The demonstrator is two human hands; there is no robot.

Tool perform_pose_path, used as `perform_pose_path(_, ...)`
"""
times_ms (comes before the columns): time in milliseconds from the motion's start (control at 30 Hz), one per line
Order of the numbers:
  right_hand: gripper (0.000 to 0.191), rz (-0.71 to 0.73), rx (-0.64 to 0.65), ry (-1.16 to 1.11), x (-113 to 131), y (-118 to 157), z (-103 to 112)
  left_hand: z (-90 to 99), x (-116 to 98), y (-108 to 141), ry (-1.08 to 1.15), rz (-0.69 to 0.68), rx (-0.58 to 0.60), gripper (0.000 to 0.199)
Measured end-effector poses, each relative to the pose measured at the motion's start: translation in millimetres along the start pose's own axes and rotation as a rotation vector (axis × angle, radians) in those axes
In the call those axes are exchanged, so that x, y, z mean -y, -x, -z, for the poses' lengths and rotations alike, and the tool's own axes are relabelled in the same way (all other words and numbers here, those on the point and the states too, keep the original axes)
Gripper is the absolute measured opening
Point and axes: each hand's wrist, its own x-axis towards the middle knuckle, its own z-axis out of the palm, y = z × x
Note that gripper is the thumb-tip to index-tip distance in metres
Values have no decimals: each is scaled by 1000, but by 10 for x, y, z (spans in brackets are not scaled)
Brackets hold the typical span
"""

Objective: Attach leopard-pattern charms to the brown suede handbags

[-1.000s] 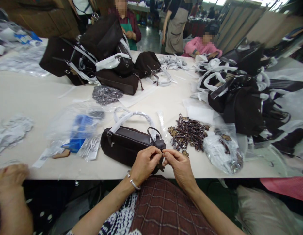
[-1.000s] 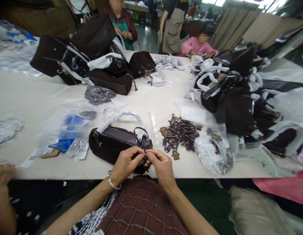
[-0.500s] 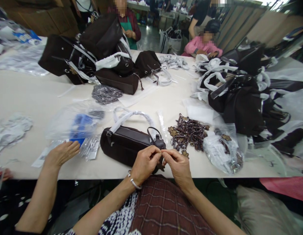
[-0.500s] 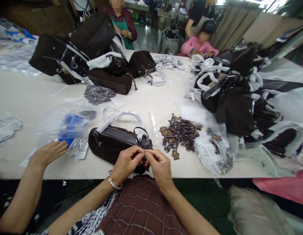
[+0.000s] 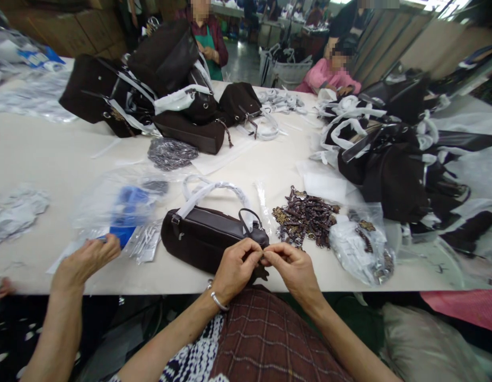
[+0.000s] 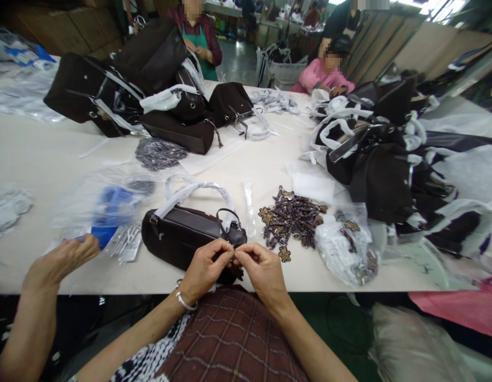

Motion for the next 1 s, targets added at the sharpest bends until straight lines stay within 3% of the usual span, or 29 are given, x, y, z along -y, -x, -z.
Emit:
perform_pose_path(267,13,153,-151,-43,-153,58,-175,-79,0,19,115,59,-49,20)
perform_pose_path(433,17,93,-145,-149,-182,13,-214,-145,77,2,-71,-110,-99,19)
perform_pose_path(533,23,7,-48,-146,-147,-64,-108,-105,124,-26,-201,-182,-47,21)
perform_pose_path(633,30,-118,47,-88,-149,-216,119,139,134,-70,-265,-250,-23,17)
perform_pose_path(733,39,-145,-50,18,-242,-416,339,575,204,-132,-372,-192,-291,30)
perform_pose_path(800,49,-148,-32,101,-336,-526,389,878,357,-181,-548,-118,-462,32)
perform_pose_path(900,84,-154,173,109,-461,-589,264,1215,752,-249,-798,36,-598,43)
perform_pose_path(1000,114,-96,249,114,-533,-569,16,1390,1151,-293,-754,225,-593,62)
